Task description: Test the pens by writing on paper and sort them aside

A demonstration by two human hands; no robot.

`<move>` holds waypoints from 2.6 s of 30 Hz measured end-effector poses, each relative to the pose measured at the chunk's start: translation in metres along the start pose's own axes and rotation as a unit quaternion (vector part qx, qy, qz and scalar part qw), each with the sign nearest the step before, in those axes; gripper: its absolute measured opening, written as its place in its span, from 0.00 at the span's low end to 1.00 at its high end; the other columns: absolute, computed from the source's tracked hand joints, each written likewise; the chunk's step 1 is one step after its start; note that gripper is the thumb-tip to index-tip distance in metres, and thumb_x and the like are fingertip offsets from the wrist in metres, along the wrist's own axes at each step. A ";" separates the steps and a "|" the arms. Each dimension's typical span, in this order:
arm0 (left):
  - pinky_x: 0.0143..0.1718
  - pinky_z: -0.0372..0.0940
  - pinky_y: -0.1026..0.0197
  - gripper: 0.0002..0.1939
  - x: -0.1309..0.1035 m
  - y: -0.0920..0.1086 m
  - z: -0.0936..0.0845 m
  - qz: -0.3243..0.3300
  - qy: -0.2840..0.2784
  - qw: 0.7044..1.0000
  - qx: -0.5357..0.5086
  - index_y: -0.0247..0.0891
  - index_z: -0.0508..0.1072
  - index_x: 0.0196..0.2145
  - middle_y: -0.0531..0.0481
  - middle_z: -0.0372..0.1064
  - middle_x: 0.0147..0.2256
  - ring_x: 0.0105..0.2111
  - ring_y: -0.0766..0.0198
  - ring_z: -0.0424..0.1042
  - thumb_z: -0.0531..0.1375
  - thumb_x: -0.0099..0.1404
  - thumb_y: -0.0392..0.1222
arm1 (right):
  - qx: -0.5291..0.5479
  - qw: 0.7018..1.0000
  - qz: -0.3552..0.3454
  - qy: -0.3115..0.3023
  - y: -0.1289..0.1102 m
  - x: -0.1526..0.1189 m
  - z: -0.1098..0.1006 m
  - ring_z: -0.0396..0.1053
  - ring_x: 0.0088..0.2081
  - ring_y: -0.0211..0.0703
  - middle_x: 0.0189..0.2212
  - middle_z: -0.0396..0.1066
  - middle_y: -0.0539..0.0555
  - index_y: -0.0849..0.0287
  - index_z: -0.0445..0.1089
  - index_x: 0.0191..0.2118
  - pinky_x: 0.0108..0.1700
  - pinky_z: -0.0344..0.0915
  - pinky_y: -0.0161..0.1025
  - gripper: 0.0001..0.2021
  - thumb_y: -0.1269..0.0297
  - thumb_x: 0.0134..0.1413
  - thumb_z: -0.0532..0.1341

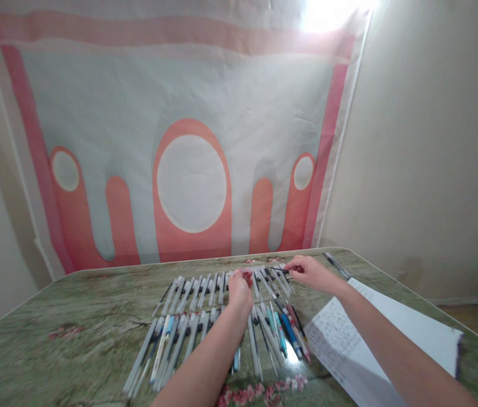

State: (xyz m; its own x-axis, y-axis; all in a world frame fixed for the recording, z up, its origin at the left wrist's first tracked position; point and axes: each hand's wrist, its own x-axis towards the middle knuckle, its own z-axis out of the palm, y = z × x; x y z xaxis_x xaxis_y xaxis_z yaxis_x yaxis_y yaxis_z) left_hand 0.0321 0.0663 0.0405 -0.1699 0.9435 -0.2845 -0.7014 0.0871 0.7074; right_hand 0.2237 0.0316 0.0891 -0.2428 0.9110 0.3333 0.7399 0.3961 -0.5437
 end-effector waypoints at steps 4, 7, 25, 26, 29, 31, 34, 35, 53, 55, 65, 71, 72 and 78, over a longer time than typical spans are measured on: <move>0.21 0.55 0.71 0.02 -0.002 -0.005 -0.001 -0.017 -0.007 1.000 0.008 0.36 0.62 0.30 0.53 0.63 0.24 0.21 0.73 0.65 0.50 0.58 0.34 | 0.005 1.000 0.000 -0.008 -0.001 0.000 0.000 0.63 0.26 0.36 0.27 0.68 0.52 0.60 0.73 0.33 0.29 0.58 0.31 0.13 0.70 0.42 0.54; 0.21 0.55 0.71 0.02 -0.004 -0.007 -0.001 -0.025 -0.007 1.000 0.011 0.36 0.62 0.30 0.53 0.64 0.24 0.21 0.73 0.65 0.51 0.58 0.34 | 0.012 1.000 -0.006 -0.007 -0.004 -0.001 -0.004 0.64 0.26 0.36 0.27 0.69 0.52 0.61 0.73 0.34 0.29 0.59 0.31 0.12 0.69 0.43 0.55; 0.25 0.65 0.68 0.07 -0.017 -0.015 0.007 -0.142 -0.076 0.984 -0.073 0.31 0.62 0.26 0.47 0.64 0.23 0.23 0.69 0.67 0.49 0.61 0.33 | 0.279 0.960 0.025 0.023 0.011 0.009 0.011 0.67 0.36 0.40 0.36 0.71 0.58 0.64 0.65 0.46 0.36 0.62 0.34 0.23 0.51 0.54 0.47; 0.25 0.66 0.67 0.08 -0.018 -0.015 0.008 -0.151 -0.074 0.983 -0.079 0.31 0.62 0.26 0.46 0.64 0.23 0.23 0.69 0.68 0.48 0.62 0.33 | 0.289 0.956 0.043 0.033 0.023 0.011 0.014 0.68 0.36 0.40 0.36 0.71 0.59 0.65 0.64 0.46 0.36 0.62 0.34 0.25 0.50 0.54 0.46; 0.23 0.66 0.67 0.09 -0.018 -0.014 0.009 -0.168 -0.062 0.979 -0.095 0.31 0.62 0.27 0.45 0.65 0.24 0.23 0.68 0.68 0.47 0.63 0.33 | 0.208 0.971 0.080 0.088 0.066 0.015 0.026 0.67 0.36 0.43 0.36 0.70 0.58 0.64 0.67 0.42 0.37 0.62 0.38 0.23 0.51 0.54 0.45; 0.22 0.66 0.67 0.09 -0.018 -0.013 0.009 -0.176 -0.053 0.978 -0.101 0.31 0.62 0.27 0.45 0.65 0.24 0.23 0.68 0.68 0.46 0.63 0.33 | 0.081 0.990 0.055 0.100 0.094 0.014 0.038 0.65 0.38 0.45 0.37 0.70 0.58 0.63 0.69 0.40 0.42 0.60 0.42 0.18 0.56 0.54 0.49; 0.21 0.66 0.67 0.09 -0.018 -0.012 0.010 -0.182 -0.049 0.977 -0.100 0.30 0.62 0.28 0.44 0.66 0.24 0.22 0.68 0.68 0.46 0.63 0.34 | -0.105 0.990 0.016 0.089 0.120 0.010 0.055 0.62 0.43 0.45 0.41 0.67 0.58 0.59 0.68 0.44 0.46 0.56 0.42 0.15 0.65 0.53 0.50; 0.21 0.66 0.67 0.09 -0.018 -0.012 0.010 -0.184 -0.050 0.977 -0.098 0.30 0.62 0.28 0.43 0.66 0.24 0.22 0.68 0.68 0.46 0.63 0.34 | -0.151 0.985 0.012 0.082 0.124 0.009 0.059 0.61 0.43 0.45 0.42 0.66 0.58 0.57 0.67 0.46 0.47 0.55 0.41 0.16 0.67 0.53 0.50; 0.22 0.66 0.67 0.10 -0.021 -0.009 0.011 -0.173 -0.064 0.979 -0.083 0.30 0.62 0.27 0.45 0.65 0.23 0.22 0.69 0.67 0.46 0.63 0.34 | -0.264 0.962 -0.029 0.068 0.123 0.001 0.067 0.56 0.47 0.47 0.47 0.60 0.55 0.48 0.67 0.46 0.46 0.53 0.43 0.15 0.64 0.53 0.52; 0.22 0.66 0.67 0.10 -0.021 -0.008 0.011 -0.171 -0.063 0.980 -0.083 0.30 0.62 0.27 0.45 0.65 0.23 0.22 0.69 0.67 0.47 0.63 0.35 | -0.259 0.962 -0.036 0.075 0.122 0.000 0.065 0.57 0.46 0.46 0.45 0.61 0.56 0.49 0.68 0.44 0.46 0.54 0.43 0.14 0.62 0.53 0.53; 0.22 0.65 0.67 0.10 -0.021 -0.008 0.011 -0.165 -0.067 0.981 -0.080 0.30 0.62 0.27 0.45 0.65 0.23 0.20 0.69 0.66 0.47 0.63 0.35 | -0.239 0.966 -0.039 0.094 0.110 -0.003 0.063 0.61 0.39 0.43 0.35 0.66 0.55 0.54 0.71 0.38 0.41 0.56 0.38 0.12 0.58 0.51 0.54; 0.23 0.65 0.67 0.10 -0.020 -0.009 0.011 -0.164 -0.067 0.981 -0.076 0.30 0.62 0.27 0.45 0.65 0.22 0.20 0.69 0.67 0.46 0.63 0.35 | -0.225 0.971 -0.048 0.067 0.112 0.000 0.066 0.62 0.38 0.41 0.33 0.66 0.54 0.53 0.72 0.37 0.41 0.56 0.37 0.12 0.61 0.53 0.52; 0.23 0.65 0.67 0.09 -0.019 -0.009 0.011 -0.163 -0.065 0.981 -0.076 0.30 0.62 0.27 0.45 0.65 0.22 0.20 0.69 0.67 0.47 0.63 0.35 | -0.221 0.972 -0.043 0.061 0.113 0.000 0.066 0.62 0.38 0.41 0.32 0.66 0.54 0.54 0.72 0.36 0.40 0.57 0.37 0.12 0.61 0.54 0.52; 0.22 0.65 0.67 0.09 -0.020 -0.008 0.011 -0.153 -0.059 0.984 -0.075 0.30 0.62 0.27 0.46 0.65 0.22 0.21 0.69 0.67 0.47 0.63 0.34 | -0.185 0.980 -0.024 0.072 0.108 -0.001 0.063 0.63 0.36 0.41 0.30 0.67 0.54 0.58 0.71 0.31 0.39 0.58 0.37 0.13 0.59 0.54 0.50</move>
State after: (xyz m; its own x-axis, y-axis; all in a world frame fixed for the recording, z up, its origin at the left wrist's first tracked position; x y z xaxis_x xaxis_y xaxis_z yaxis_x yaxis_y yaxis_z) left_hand 0.0488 0.0499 0.0477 0.1407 0.9120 -0.3853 -0.8028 0.3329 0.4947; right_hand 0.2642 0.0810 -0.0184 -0.2113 0.8557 0.4723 0.9129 0.3454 -0.2175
